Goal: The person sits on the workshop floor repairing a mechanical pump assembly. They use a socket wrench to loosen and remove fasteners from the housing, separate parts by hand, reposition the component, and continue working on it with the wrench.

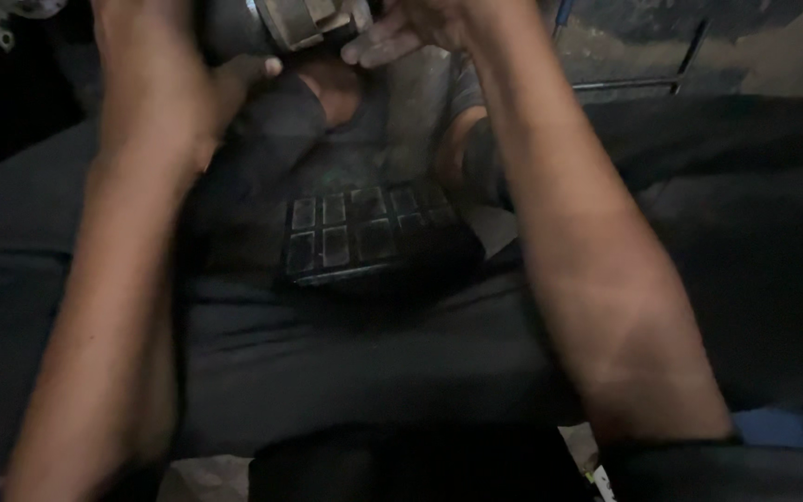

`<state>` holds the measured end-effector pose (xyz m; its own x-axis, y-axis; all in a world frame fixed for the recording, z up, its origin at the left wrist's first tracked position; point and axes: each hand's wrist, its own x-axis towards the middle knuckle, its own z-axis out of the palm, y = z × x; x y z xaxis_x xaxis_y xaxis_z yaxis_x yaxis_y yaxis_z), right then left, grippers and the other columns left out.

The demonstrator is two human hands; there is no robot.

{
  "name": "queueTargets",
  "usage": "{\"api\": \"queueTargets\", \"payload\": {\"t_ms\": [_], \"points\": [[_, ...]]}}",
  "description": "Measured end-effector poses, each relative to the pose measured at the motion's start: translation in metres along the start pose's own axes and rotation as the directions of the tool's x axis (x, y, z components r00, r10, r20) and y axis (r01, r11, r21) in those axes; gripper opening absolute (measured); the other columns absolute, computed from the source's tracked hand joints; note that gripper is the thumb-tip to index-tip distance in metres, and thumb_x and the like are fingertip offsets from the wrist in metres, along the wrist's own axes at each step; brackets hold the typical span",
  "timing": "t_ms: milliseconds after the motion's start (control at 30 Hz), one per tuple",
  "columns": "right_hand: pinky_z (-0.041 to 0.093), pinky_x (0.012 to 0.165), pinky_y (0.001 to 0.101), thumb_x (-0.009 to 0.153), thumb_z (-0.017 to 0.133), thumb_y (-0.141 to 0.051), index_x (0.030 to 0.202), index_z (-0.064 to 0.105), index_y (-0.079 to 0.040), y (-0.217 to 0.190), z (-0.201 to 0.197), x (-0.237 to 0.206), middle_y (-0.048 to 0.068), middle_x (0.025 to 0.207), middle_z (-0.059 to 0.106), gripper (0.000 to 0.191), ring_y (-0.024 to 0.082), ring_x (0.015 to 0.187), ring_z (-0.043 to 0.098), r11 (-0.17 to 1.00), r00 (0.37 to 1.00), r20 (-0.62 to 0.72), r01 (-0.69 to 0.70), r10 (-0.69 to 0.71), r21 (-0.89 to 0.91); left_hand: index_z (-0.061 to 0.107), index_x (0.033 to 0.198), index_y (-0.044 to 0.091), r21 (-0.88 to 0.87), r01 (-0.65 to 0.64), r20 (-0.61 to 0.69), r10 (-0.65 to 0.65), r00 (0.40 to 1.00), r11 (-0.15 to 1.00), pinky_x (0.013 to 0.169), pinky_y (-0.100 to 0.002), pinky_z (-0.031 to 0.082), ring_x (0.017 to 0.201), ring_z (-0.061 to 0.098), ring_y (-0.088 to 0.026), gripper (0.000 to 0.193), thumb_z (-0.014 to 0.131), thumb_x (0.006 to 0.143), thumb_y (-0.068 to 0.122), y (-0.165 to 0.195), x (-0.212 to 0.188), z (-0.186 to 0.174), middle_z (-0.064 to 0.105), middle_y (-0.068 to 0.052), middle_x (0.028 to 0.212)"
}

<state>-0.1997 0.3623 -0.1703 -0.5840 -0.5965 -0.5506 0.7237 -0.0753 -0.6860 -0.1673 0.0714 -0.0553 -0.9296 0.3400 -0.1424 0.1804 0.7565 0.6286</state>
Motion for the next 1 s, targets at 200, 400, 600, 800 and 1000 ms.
{"api": "queueTargets", "payload": {"t_ms": [200,400,600,800,1000], "points": [[0.065,0.077,0.0377,0.107,0.049,-0.026,0.113,0.067,0.005,-0.005,0.009,0.010,0.017,0.099,0.078,0.037,0.030,0.089,0.083,0.955,0.954,-0.219,-0.243,0.203,-0.171,0.065,0.131,-0.001,0.031,-0.078,-0.075,0.080,0.994,0.996,0.103,-0.053,0.044,0.123,0.051,-0.045,0.066,0.097,0.075,0.012,-0.004,0.003,0.006,0.060,-0.022,0.130],[0.066,0.073,0.0361,0.102,0.051,-0.020,0.104,0.066,0.003,-0.016,0.019,0.008,0.017,0.090,0.077,0.027,0.030,0.083,0.084,0.954,0.922,-0.310,-0.278,0.232,-0.112,0.062,0.135,0.000,0.026,-0.046,-0.041,0.047,0.998,0.999,0.099,-0.053,0.045,0.122,0.051,-0.046,0.068,0.094,0.076,0.013,-0.001,0.002,0.008,0.059,-0.024,0.130],[0.066,0.078,0.0367,0.103,0.057,-0.039,0.111,0.067,0.001,-0.018,0.027,0.002,0.012,0.093,0.077,0.043,0.025,0.086,0.083,0.938,0.948,-0.290,-0.214,0.132,-0.272,0.062,0.135,0.002,0.064,0.005,-0.040,-0.003,0.999,0.998,0.096,-0.056,0.046,0.121,0.051,-0.046,0.064,0.093,0.080,0.011,0.004,0.000,0.006,0.059,-0.024,0.129],[0.064,0.085,0.0394,0.095,0.064,-0.050,0.118,0.067,-0.004,-0.017,0.022,0.009,0.010,0.106,0.077,0.051,0.023,0.096,0.082,0.947,0.965,-0.223,-0.198,0.142,-0.253,0.058,0.144,0.008,0.132,0.043,0.009,-0.044,0.999,0.990,0.106,-0.058,0.048,0.134,0.049,-0.042,0.068,0.094,0.086,0.019,0.010,0.004,0.004,0.057,-0.017,0.142],[0.063,0.087,0.0374,0.092,0.070,-0.059,0.124,0.068,-0.007,-0.008,0.018,0.018,0.009,0.114,0.075,0.061,0.020,0.101,0.079,0.937,0.943,-0.295,-0.232,0.151,-0.262,0.041,0.155,0.006,0.197,0.170,0.002,-0.173,0.985,0.966,0.092,-0.077,0.040,0.137,0.030,-0.057,0.110,0.091,0.080,0.069,0.028,0.016,0.006,0.033,-0.029,0.152]]}}
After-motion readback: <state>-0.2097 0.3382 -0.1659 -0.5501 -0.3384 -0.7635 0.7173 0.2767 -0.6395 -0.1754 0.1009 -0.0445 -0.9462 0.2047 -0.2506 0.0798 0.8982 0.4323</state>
